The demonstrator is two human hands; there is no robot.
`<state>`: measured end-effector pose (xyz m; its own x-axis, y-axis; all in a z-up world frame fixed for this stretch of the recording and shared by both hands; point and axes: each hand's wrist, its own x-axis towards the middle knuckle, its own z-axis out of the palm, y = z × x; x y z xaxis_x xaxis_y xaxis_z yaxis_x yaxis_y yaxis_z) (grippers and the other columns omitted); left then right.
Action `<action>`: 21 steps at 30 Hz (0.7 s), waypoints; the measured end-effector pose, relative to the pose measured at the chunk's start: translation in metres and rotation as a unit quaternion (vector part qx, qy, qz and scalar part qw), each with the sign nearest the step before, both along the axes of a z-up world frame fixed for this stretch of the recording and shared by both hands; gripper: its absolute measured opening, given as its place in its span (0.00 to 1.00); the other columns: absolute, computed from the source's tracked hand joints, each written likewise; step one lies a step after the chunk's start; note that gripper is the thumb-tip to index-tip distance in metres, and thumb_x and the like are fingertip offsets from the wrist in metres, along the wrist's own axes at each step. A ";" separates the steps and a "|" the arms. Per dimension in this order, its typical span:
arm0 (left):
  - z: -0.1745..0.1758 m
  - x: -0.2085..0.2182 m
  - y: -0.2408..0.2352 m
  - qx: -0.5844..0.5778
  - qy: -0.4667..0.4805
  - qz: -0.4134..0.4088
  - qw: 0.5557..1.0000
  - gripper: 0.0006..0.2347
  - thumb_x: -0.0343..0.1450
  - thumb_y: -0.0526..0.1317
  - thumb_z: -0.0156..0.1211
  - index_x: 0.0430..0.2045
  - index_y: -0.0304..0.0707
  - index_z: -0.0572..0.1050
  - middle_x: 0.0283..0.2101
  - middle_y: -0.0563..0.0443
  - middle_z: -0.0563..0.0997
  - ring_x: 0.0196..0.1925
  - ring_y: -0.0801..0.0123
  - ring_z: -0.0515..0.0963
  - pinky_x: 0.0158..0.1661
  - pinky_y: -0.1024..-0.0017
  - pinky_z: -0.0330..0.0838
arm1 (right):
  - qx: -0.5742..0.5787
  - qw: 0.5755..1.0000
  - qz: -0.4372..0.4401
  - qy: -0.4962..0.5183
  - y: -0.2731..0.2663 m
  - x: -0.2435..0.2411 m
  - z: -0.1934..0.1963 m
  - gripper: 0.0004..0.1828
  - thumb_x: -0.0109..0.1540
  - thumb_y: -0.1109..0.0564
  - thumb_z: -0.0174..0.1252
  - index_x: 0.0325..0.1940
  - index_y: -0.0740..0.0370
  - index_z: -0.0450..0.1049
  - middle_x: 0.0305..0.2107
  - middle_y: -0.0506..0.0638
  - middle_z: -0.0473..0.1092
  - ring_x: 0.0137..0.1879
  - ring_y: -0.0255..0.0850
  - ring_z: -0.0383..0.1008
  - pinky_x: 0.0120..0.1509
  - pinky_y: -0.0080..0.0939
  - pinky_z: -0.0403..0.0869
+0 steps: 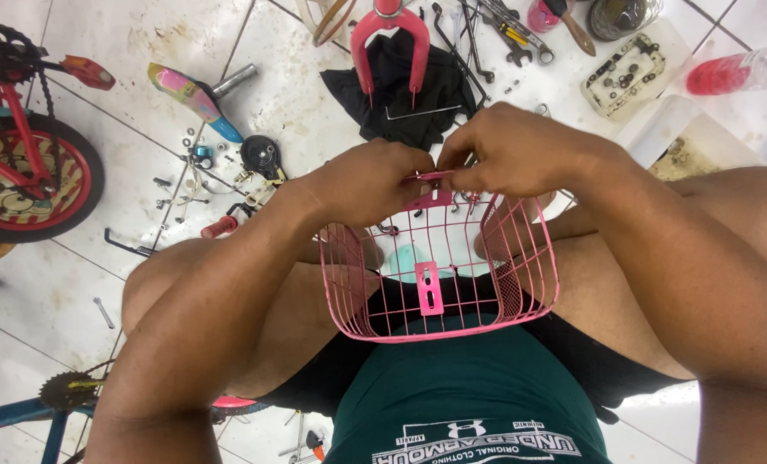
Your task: The person attaches a pink wire basket to the handlebars of a blue and pink bicycle. They position the basket, insert a bolt through the mounting bracket, and tighten it by hand to secure the basket to the bike frame.
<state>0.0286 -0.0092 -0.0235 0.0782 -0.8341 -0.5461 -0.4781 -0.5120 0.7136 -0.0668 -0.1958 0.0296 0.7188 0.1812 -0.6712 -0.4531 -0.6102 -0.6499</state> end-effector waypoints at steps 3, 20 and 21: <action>0.001 0.002 0.000 0.005 0.016 0.009 1.000 0.10 0.75 0.41 0.54 0.45 0.44 0.81 0.29 0.43 0.85 0.38 0.45 0.86 0.43 0.53 0.77 | 0.022 0.998 -0.043 -0.044 -0.012 -0.003 -0.020 0.12 0.66 0.57 0.57 0.49 0.60 0.83 0.31 0.58 0.81 0.23 0.45 0.70 0.38 0.47 0.72; -0.003 0.003 0.006 -0.015 -0.018 -0.060 0.998 0.06 0.75 0.39 0.51 0.28 0.43 0.73 0.32 0.52 0.81 0.31 0.59 0.76 0.33 0.60 0.65 | 0.034 0.994 -0.104 -0.016 -0.006 -0.005 -0.010 0.09 0.65 0.56 0.61 0.48 0.51 0.82 0.39 0.41 0.81 0.46 0.30 0.79 0.53 0.34 0.72; -0.003 0.003 0.007 -0.021 -0.020 -0.064 0.998 0.07 0.75 0.39 0.51 0.26 0.43 0.71 0.31 0.52 0.80 0.31 0.59 0.75 0.32 0.59 0.64 | 0.023 0.992 -0.125 0.005 -0.004 -0.003 -0.006 0.08 0.65 0.57 0.60 0.47 0.51 0.82 0.41 0.42 0.81 0.47 0.30 0.79 0.55 0.34 0.72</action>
<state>0.0321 -0.0023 -0.0265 -0.0086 -0.8610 -0.5086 -0.5661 -0.4151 0.7122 -0.0701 -0.1998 0.0231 0.7385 0.0291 -0.6736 -0.5927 -0.4484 -0.6691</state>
